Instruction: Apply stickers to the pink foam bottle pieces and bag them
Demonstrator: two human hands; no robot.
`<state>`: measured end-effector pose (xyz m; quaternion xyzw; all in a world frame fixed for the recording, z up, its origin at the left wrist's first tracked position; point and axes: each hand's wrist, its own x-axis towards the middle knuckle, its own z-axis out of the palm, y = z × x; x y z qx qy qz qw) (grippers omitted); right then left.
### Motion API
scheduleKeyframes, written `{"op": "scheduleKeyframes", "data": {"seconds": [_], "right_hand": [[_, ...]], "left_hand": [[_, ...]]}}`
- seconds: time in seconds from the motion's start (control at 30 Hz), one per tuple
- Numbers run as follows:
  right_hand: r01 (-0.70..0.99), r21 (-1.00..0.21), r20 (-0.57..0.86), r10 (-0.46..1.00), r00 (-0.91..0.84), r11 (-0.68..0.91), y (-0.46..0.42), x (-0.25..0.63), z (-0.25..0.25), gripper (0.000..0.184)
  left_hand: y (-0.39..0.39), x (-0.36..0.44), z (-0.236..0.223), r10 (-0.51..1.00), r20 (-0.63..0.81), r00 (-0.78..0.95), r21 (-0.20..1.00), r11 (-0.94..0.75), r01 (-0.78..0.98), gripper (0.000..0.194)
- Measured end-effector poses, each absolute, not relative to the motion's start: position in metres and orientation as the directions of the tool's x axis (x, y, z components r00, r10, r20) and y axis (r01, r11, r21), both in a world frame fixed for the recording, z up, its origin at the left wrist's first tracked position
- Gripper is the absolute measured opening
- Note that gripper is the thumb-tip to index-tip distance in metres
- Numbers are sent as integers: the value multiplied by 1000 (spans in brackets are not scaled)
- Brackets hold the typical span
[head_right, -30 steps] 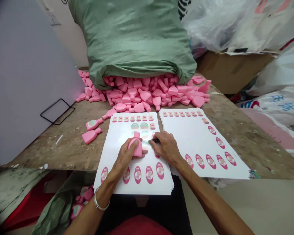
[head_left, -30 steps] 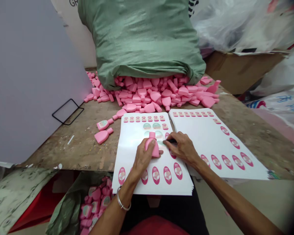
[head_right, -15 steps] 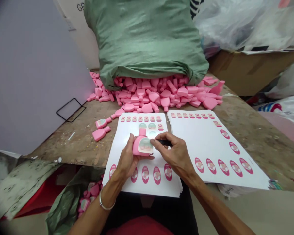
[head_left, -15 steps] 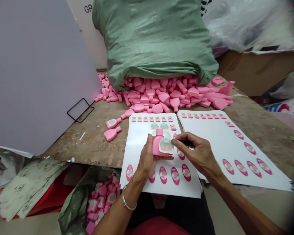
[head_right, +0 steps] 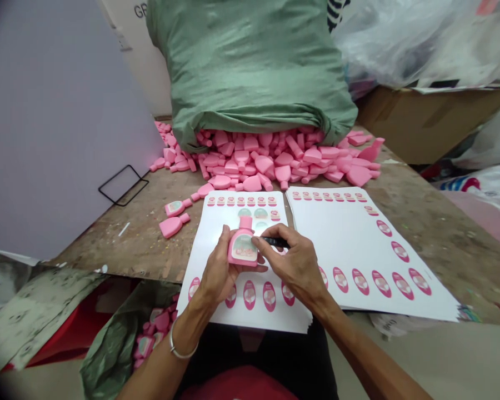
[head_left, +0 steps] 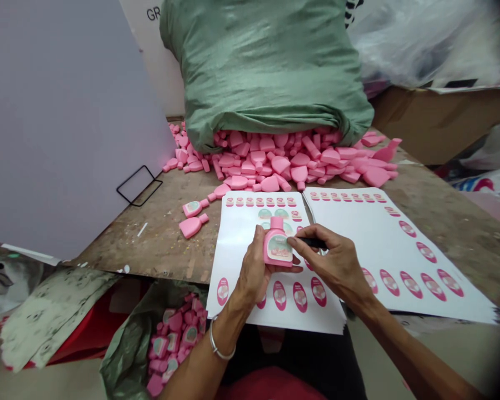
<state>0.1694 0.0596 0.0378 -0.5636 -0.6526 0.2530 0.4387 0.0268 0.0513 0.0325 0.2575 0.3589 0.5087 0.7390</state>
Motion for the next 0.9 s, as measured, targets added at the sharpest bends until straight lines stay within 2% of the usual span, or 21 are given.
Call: {"op": "scheduleKeyframes", "data": {"seconds": [0.1,0.17,0.2,0.3,0.37,0.43,0.5,0.53,0.6,0.63,0.7,0.77,0.8,0.87,0.9], "right_hand": [[651,-697,393,919,-3,300,61,171,38,26],[758,-585,461,887,19,288,61,171,37,32],[773,-572,466,884,32,274,62,171,36,37],[666,-697,332,943,-27,265,75,173,30,54],[623,-752,221,973,-68,215,98,180,23,58],[701,-707,154,988,20,96,135,190,14,58],[826,-561,117,983,141,-51,180,199,7,52],[868,-485,105,978,182,-110,202,201,4,48],[890,-432,69,978,197,-149,240,199,1,43],[894,-422,57,979,194,-153,253,196,1,41],[902,-405,59,980,192,-152,264,191,5,38],[915,-370,110,971,213,-159,256,194,16,38],[924,-352,148,966,211,-148,247,199,24,39],[940,-332,188,971,150,-81,222,210,48,41],[936,-348,172,985,18,44,208,215,61,41]], "left_hand": [[49,23,31,942,-192,275,791,315,-525,40],[47,21,30,932,-170,319,804,318,-502,39],[45,21,31,922,-175,346,803,337,-492,38],[40,16,35,869,-210,449,785,424,-453,36],[37,1,35,856,-252,452,814,440,-379,36],[36,-25,30,912,-303,277,905,366,-218,37],[41,-60,18,966,-247,-82,963,254,87,39],[45,-77,10,956,-152,-249,938,219,268,41],[57,-106,-6,926,34,-376,833,182,523,38],[63,-117,-13,922,41,-385,795,203,571,35],[74,-129,-23,932,-52,-359,782,262,565,34],[81,-131,-25,930,-148,-336,775,320,545,39],[82,-129,-23,928,-139,-347,743,329,583,43],[82,-120,-9,923,10,-384,600,302,741,44],[81,-112,2,931,113,-348,514,245,822,43]]}}
